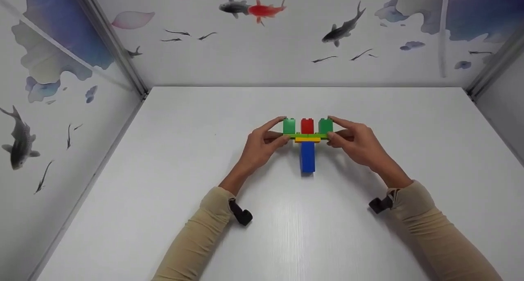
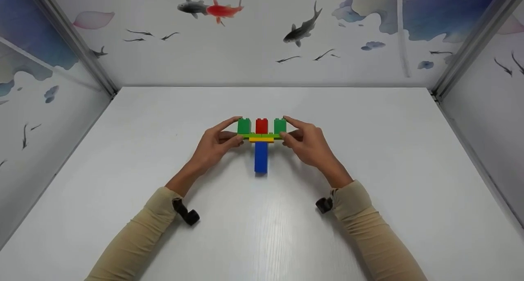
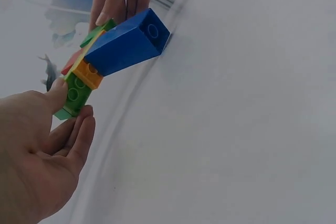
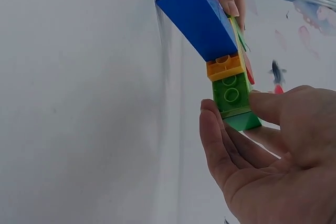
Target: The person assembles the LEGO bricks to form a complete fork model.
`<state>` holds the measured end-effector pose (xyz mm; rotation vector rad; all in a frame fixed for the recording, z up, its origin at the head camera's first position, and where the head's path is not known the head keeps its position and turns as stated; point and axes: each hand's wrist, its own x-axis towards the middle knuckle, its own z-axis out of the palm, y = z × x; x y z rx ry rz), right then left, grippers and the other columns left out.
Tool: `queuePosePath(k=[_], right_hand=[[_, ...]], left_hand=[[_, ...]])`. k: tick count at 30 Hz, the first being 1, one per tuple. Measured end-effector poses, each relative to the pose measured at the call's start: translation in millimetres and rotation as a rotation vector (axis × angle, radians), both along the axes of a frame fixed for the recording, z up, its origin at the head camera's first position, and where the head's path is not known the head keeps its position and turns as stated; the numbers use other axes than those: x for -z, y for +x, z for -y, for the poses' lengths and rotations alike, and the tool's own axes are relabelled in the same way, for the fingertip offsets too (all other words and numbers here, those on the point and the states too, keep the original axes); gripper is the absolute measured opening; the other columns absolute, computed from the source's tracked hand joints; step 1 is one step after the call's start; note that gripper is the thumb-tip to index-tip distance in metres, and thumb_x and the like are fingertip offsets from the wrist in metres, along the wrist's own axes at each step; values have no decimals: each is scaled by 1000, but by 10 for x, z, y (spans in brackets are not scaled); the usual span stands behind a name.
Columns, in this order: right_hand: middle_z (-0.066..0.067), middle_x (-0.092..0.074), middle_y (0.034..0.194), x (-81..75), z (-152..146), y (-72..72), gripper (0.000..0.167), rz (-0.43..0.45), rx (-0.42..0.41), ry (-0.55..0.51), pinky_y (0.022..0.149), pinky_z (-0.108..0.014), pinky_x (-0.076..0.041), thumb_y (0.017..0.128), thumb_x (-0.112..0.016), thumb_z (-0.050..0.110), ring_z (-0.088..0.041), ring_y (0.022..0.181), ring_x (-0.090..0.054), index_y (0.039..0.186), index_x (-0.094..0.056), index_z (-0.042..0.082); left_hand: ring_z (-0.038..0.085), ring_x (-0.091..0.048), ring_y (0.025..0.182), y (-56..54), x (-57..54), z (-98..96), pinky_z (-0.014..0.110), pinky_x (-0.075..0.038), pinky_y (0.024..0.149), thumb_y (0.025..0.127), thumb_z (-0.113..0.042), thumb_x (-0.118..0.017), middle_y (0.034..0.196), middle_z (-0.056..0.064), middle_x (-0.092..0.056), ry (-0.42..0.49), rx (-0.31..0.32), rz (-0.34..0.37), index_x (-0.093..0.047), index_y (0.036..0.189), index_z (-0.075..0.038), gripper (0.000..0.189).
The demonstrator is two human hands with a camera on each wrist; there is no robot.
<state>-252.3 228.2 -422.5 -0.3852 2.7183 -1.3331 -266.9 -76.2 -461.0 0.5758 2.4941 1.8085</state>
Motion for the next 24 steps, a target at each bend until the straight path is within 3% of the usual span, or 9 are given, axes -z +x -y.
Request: queuePosePath(k=[6,12,18,24], right_hand=[[-22,-77,130,20,-2,-10,63,38,-24,4,100,-44,-63,110,-66,28,-32,110,-81,168,-42,21],[-21,-76,133,33,22,-8,63,61,-35,56,105,-51,-61,112,-63,30,-30,112,-81,168,-40,15],[-20,-74,139,60,67,5,63,96,-39,115,110,-53,-58,112,-62,31,-34,128,-73,165,-42,4],[-21,-61,156,114,62,13,63,111,-69,118,116,-55,-54,111,-62,30,-39,141,-62,165,-43,3]], left_hand=[[17,-80,104,-8,9,41,33,-65,96,105,-28,-75,119,5,-82,-15,30,22,-56,156,-34,55],[20,-79,102,-14,15,63,32,-66,91,105,-27,-74,115,7,-82,-61,37,24,-56,156,-31,54],[21,-76,111,-10,31,54,35,-64,97,106,-30,-73,125,8,-81,-125,-22,23,-57,157,-26,54],[21,-74,120,3,41,22,35,-60,108,104,-31,-75,133,8,-78,-173,-80,35,-60,156,-22,55]])
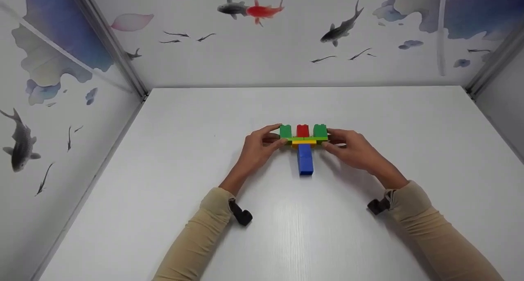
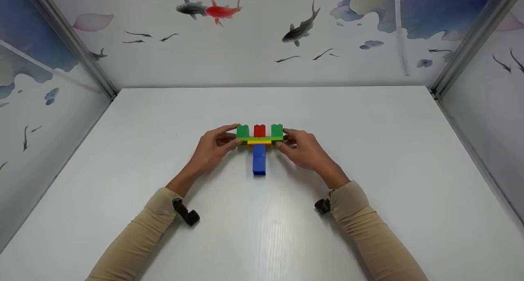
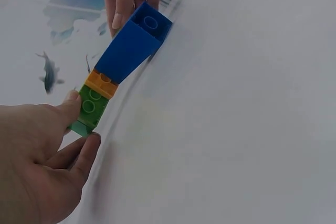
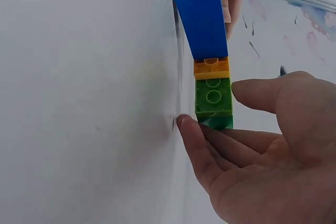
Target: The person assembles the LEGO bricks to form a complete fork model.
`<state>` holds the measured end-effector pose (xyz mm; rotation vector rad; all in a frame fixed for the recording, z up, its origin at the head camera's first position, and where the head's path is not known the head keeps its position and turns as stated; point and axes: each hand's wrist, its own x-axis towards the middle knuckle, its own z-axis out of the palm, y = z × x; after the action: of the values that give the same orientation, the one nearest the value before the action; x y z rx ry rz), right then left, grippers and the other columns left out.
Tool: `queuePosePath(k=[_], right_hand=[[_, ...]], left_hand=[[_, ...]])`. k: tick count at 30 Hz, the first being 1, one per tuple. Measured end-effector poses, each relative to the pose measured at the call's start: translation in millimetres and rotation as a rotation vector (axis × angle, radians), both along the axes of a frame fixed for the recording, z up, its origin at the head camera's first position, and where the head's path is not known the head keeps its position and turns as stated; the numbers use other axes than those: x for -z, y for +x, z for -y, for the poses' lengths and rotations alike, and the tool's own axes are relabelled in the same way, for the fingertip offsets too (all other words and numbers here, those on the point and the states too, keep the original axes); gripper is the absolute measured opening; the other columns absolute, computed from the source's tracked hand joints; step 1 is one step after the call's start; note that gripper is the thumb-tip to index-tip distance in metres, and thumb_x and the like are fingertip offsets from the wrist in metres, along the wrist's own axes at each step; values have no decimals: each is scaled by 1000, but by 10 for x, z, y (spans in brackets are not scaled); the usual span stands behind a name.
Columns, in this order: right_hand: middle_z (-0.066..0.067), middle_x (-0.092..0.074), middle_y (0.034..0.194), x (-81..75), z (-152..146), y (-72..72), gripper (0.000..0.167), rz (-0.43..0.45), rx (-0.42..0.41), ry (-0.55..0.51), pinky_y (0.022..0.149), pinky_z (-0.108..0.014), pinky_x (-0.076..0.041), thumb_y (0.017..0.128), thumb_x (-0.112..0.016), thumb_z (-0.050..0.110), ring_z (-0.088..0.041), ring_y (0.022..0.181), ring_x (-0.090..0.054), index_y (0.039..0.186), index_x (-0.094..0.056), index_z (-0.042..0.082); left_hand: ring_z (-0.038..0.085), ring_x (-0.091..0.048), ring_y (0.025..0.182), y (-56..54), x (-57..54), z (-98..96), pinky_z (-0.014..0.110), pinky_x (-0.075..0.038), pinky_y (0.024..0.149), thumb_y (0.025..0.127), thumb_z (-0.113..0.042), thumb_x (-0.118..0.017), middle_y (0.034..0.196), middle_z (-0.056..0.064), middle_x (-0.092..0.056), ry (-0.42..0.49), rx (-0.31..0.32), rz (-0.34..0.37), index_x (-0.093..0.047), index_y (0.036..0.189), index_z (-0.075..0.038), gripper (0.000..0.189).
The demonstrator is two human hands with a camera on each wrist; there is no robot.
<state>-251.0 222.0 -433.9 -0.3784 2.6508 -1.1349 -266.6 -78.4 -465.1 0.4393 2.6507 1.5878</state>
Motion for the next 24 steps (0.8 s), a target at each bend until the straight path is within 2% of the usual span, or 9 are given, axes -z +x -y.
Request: queuePosePath(k=[4,11,17,24], right_hand=[[-20,-58,157,17,-19,10,62,-4,-22,12,119,-58,-51,111,-63,29,-39,139,-59,164,-45,3],[-17,-70,131,6,-53,16,55,-9,-18,77,105,-49,-54,110,-64,34,-34,122,-62,156,-58,5],[-19,-68,138,16,-84,13,61,16,10,63,110,-52,-55,111,-63,34,-37,128,-61,159,-51,0],[-19,-66,141,11,-79,11,65,46,19,64,112,-53,-55,111,-62,37,-36,130,-59,163,-46,1]], left_hand=[[19,-76,120,10,2,-25,33,-61,107,103,-31,-77,135,7,-77,9,-17,12,-62,154,-19,54],[15,-77,118,36,-5,-96,29,-61,105,101,-31,-79,133,5,-78,33,-52,26,-69,147,-16,50],[12,-79,114,33,-13,-147,26,-62,101,99,-28,-81,124,4,-82,21,-80,21,-74,140,-13,43],[12,-78,115,28,1,-150,27,-62,101,101,-26,-80,127,6,-81,43,-81,22,-74,139,-12,42]])
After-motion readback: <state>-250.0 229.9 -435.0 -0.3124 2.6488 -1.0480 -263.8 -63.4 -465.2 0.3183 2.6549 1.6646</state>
